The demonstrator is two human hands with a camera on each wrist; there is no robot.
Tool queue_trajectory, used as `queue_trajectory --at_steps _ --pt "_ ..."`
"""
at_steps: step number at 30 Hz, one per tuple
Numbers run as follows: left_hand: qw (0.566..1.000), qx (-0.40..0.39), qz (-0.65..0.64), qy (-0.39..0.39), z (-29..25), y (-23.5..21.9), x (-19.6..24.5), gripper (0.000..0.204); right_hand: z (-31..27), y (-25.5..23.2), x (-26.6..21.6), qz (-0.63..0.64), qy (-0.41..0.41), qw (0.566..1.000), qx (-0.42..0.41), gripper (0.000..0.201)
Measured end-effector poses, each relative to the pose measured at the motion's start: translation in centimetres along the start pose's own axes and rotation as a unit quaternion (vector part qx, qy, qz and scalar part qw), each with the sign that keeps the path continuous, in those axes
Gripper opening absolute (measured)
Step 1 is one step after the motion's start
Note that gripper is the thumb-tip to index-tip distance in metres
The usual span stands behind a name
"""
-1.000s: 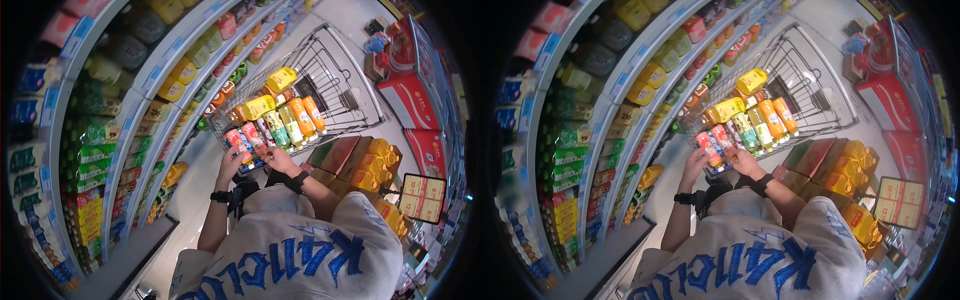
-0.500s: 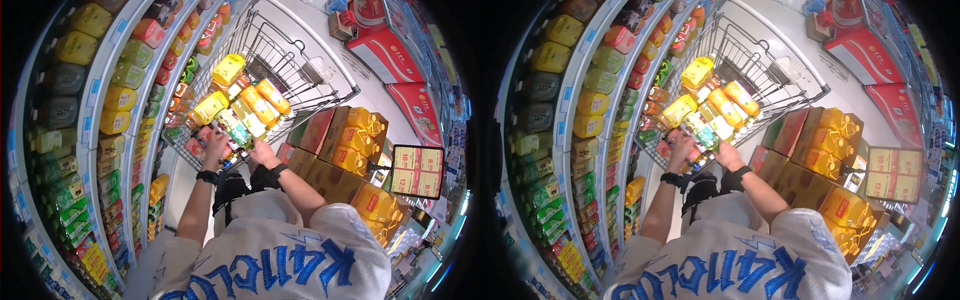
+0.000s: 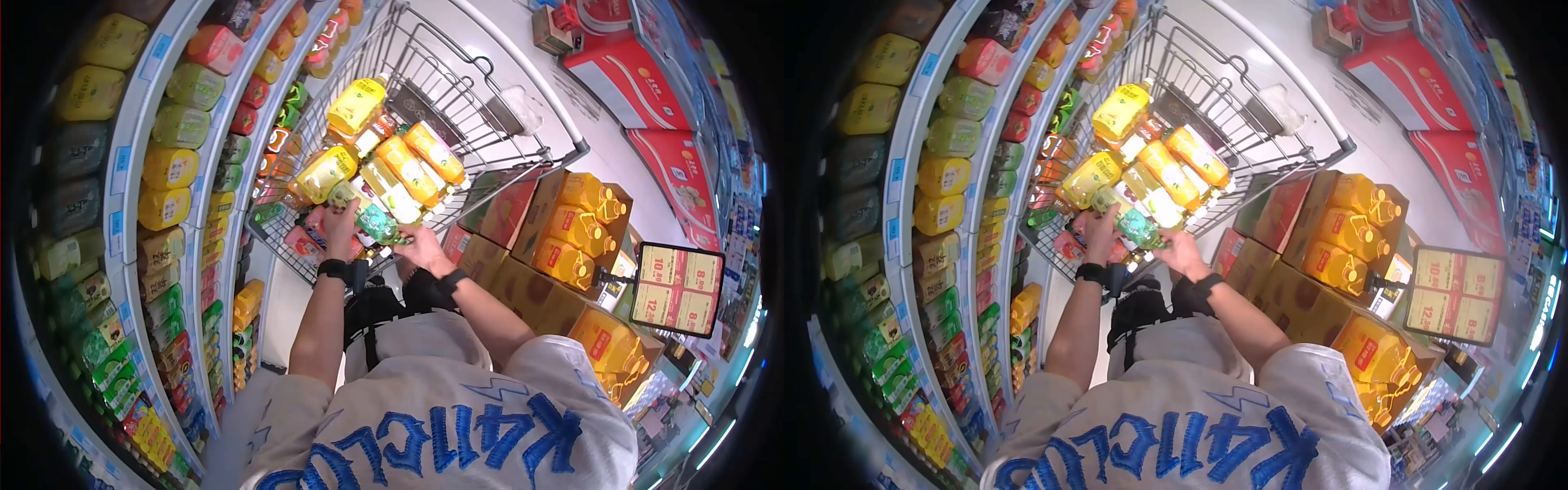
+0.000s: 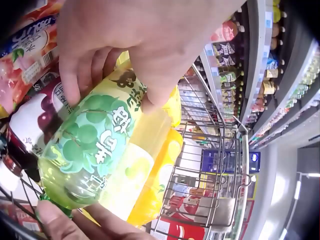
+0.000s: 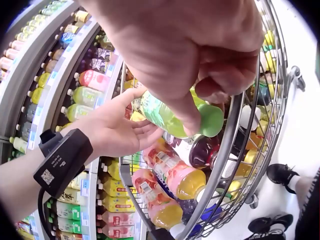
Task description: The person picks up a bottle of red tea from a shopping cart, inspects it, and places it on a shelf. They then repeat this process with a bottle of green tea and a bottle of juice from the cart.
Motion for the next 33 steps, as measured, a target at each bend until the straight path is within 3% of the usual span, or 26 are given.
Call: queue_trajectory --at_steps 1,3,4,5,6,8,11,13,14,16,18,19,21,23,24,25,27,29,31,33 --pt "0.998 0.018 -0.041 -0.038 -1.3 0.0 0.8 0.048 -0.3 -0.5 -0.4 0.000 -0.007 1.000 -0.003 0.049" --pt "0.996 0.003 -0.084 -0.013 -2.6 -1.0 0.4 0.051 -0.9 -1.7 -1.5 0.080 -0.059 0.995 0.023 0.052" --pt "0.984 0.007 -0.167 -0.061 -3.3 -1.6 0.4 0.049 -1.1 -2.7 -2.7 0.029 -0.119 0.992 0.039 0.056" --pt "0.963 0.011 -0.248 -0.106 -4.0 -2.3 0.2 0.048 -1.7 -4.0 -5.3 0.035 -0.109 0.993 0.012 0.054" --pt "0.954 -0.017 -0.287 -0.080 -4.2 -3.3 -0.8 0.051 -2.1 -4.9 -7.6 0.029 -0.134 0.991 -0.003 0.052" --pt "0.945 -0.024 -0.316 -0.078 -7.4 -3.7 1.2 0.052 -2.7 -6.0 -11.9 0.002 -0.205 0.979 -0.019 0.047" --pt "0.933 -0.044 -0.350 -0.067 -10.4 -5.2 1.1 0.059 -3.7 -6.6 -18.2 -0.079 -0.223 0.968 -0.085 0.046" --pt "0.931 -0.089 -0.335 -0.112 -12.3 -6.2 1.1 0.062 -4.1 -5.9 -21.6 -0.091 -0.283 0.951 -0.085 0.044" --pt "0.931 -0.080 -0.341 -0.099 -13.2 -6.7 1.1 0.062 -4.4 -5.6 -23.3 -0.122 -0.320 0.935 -0.093 0.042" --pt "0.982 -0.025 -0.180 -0.049 -15.2 -7.5 1.5 0.065 -4.9 -4.1 -26.0 -0.169 -0.355 0.913 -0.107 0.039" --pt "0.999 0.016 -0.021 0.026 -17.5 -8.4 2.6 0.078 -5.4 -2.6 -27.7 -0.174 -0.403 0.888 -0.135 0.038" --pt "0.999 0.030 -0.028 0.034 -19.0 -8.6 3.8 0.078 -5.7 -1.8 -28.7 -0.176 -0.437 0.869 -0.153 0.037" --pt "0.955 -0.074 0.130 0.256 -22.5 -8.1 6.4 0.088 -7.5 -0.9 -31.0 -0.222 -0.428 0.857 -0.182 0.036" --pt "0.959 -0.057 0.102 0.257 -25.0 -8.4 7.7 0.085 -9.0 0.2 -32.9 -0.286 -0.396 0.840 -0.235 0.031" --pt "0.948 -0.021 0.156 0.276 -25.7 -9.0 7.9 0.084 -9.2 0.9 -33.2 -0.260 -0.462 0.817 -0.227 0.035" --pt "0.933 0.015 0.209 0.292 -26.5 -9.5 8.0 0.082 -9.6 1.5 -33.7 -0.263 -0.469 0.810 -0.233 0.035" --pt "0.926 0.047 0.181 0.327 -28.4 -10.5 8.4 0.078 -10.6 2.3 -35.3 -0.214 -0.513 0.797 -0.236 0.047" --pt "0.917 0.080 0.150 0.361 -30.9 -11.3 8.9 0.074 -11.7 3.0 -36.6 -0.201 -0.492 0.803 -0.269 0.050" --pt "0.934 0.119 0.056 0.333 -33.5 -12.3 9.3 0.066 -12.2 3.6 -37.6 -0.065 -0.420 0.851 -0.307 0.051" --pt "0.922 0.140 0.005 0.360 -35.1 -13.3 8.3 0.061 -11.1 5.1 -36.0 -0.047 -0.401 0.854 -0.329 0.063"
Point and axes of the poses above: each hand's wrist, its own z-axis towards the middle knuckle, its own y-axis out of the palm, x = y × z, the point moved 1 cm from there along z, towards the middle knuckle, and after that the axes turned 8 degrees about -x, right-handed, at the moved point
